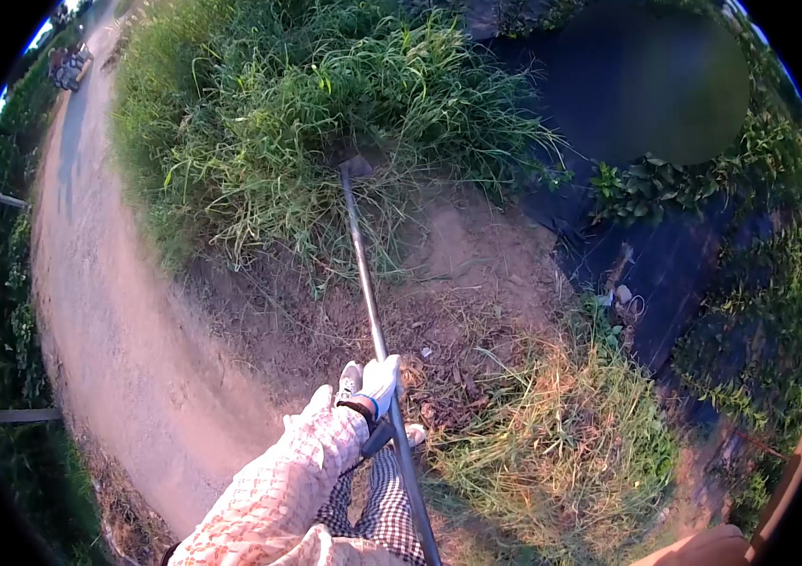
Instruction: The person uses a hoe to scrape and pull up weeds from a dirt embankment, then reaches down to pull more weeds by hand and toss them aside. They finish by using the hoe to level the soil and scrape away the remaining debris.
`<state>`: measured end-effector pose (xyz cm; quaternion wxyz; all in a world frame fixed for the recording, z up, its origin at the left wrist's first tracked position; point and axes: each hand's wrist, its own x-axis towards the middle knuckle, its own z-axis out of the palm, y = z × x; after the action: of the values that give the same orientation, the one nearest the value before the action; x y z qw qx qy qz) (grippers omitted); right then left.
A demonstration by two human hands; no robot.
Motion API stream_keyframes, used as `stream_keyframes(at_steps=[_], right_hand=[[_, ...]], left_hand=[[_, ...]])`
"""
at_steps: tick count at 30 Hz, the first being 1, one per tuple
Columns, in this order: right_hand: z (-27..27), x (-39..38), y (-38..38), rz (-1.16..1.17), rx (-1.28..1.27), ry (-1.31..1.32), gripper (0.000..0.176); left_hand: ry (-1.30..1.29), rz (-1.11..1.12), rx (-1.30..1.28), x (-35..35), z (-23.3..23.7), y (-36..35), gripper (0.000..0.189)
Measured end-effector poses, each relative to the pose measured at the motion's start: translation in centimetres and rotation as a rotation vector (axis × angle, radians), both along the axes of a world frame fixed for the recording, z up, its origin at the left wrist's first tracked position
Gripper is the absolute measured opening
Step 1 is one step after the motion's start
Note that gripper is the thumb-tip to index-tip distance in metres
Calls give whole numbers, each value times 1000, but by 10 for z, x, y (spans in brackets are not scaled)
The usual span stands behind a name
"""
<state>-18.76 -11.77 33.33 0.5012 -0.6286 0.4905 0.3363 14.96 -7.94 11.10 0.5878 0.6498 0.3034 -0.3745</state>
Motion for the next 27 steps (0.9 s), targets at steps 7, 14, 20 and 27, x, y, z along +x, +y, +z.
stream_keyframes(at_steps=[7,14,20,27], right_hand=[[22,32,-26,106,-46,-17,31],[-4,42,-34,143,-48,-120,31],[-6,66,-39,103,-18,-177,30],[41,23,-56,115,-31,67,30]], left_hand=[[209,125,-284,55,-23,-19,21],[101,222,-318,36,-55,-2,25],[109,201,-276,11,-20,7,25],[222,241,-227,-27,31,-1,23]])
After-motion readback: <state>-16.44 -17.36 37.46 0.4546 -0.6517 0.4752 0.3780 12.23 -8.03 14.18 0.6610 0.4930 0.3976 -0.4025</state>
